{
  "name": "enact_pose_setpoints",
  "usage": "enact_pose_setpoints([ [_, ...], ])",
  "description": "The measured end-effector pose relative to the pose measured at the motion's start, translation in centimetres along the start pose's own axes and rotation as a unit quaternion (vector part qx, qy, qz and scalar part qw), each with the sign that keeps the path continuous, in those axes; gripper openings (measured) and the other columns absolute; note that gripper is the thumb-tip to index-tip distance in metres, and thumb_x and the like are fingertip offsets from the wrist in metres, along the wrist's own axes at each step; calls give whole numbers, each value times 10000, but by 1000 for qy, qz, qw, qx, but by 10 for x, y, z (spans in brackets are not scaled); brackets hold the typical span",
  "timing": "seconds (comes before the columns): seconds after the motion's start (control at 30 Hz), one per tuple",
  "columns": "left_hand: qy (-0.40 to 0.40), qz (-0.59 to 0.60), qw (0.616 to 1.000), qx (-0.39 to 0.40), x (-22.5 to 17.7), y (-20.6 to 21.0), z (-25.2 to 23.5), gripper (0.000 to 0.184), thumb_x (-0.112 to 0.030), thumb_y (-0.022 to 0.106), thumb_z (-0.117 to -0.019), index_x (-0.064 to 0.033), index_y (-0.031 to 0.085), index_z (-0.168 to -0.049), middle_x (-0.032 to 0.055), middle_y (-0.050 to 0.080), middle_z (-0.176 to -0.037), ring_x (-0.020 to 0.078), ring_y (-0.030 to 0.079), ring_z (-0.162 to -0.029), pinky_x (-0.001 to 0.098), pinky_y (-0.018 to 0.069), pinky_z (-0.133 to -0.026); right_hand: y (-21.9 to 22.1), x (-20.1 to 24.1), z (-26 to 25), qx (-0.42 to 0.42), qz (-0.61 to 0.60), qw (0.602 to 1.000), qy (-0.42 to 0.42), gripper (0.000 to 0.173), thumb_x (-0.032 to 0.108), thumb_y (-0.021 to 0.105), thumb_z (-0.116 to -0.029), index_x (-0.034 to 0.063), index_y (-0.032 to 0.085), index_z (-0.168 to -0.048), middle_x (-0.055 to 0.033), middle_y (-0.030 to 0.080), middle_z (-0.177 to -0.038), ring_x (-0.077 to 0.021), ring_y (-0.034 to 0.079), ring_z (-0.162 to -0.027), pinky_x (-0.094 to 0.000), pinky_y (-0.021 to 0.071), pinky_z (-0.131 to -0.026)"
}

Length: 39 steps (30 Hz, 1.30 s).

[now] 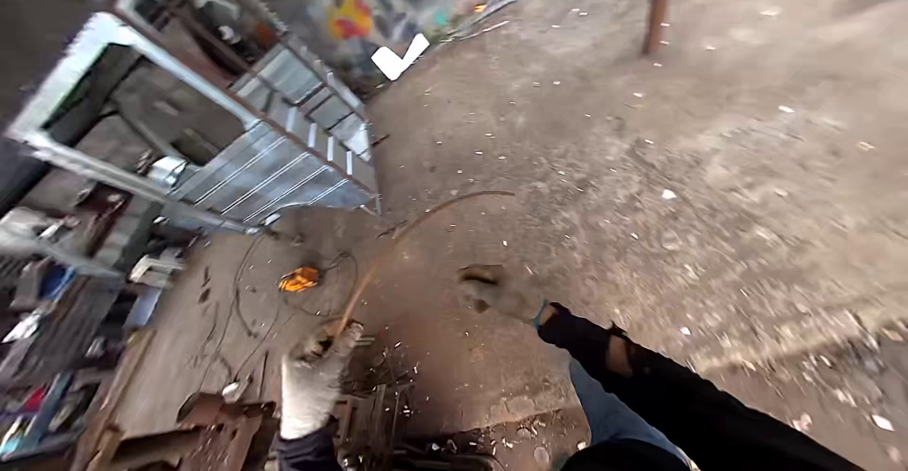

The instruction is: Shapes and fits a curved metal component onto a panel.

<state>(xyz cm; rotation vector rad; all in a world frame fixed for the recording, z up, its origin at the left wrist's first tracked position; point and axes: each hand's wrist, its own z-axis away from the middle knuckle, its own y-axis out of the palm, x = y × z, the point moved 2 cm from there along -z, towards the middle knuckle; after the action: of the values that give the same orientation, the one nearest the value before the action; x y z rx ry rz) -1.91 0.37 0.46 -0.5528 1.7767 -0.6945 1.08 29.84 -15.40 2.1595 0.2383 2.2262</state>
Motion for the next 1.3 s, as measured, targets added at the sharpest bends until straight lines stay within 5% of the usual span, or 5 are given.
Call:
enact_pose_setpoints([
  [0.27,-189,114,970,-105,6,-133,-125,111,-184,684,-950,-100,680,-1023,-38,599,-676,55,522,-479,222,474,-423,32,44,-191,17,-97,992,76,343,230,528,-1056,12,624,-1304,-112,715,-985,-195,693,-724,-362,607,-642],
  [0.6,-161,94,971,-149,214,-226,-263,188,-246,748,-859,-102,709,-974,-21,638,-701,72,528,-489,245,467,-429,166,17,-463,56,25,997,53,341,213,526,-1051,-2,625,-1297,-137,711,-1021,-216,699,-765,-393,610,-683],
  [0.97,-56,-28,994,-93,397,-329,-461,116,-212,751,-853,-116,750,-919,-60,698,-801,11,606,-668,236,525,-619,247,50,-740,-10,446,894,-51,770,303,731,-918,100,385,-1575,-289,394,-1556,-469,623,-1164,-652,536,-906],
  [1.1,-35,-121,988,-89,494,-330,-550,160,-305,766,-850,-158,776,-913,-34,730,-842,74,659,-721,355,571,-675,285,-2,-833,109,527,843,-7,374,329,490,-1067,90,667,-1294,-210,687,-1208,-420,673,-1091,-658,515,-920],
  [1.3,-93,-377,904,-180,670,-312,-714,231,-477,741,-867,-305,793,-1014,29,708,-1148,299,619,-1150,607,419,-1050,361,-155,-989,114,443,889,31,378,354,506,-1063,79,709,-1226,-173,726,-1080,-355,704,-999,-627,541,-900],
])
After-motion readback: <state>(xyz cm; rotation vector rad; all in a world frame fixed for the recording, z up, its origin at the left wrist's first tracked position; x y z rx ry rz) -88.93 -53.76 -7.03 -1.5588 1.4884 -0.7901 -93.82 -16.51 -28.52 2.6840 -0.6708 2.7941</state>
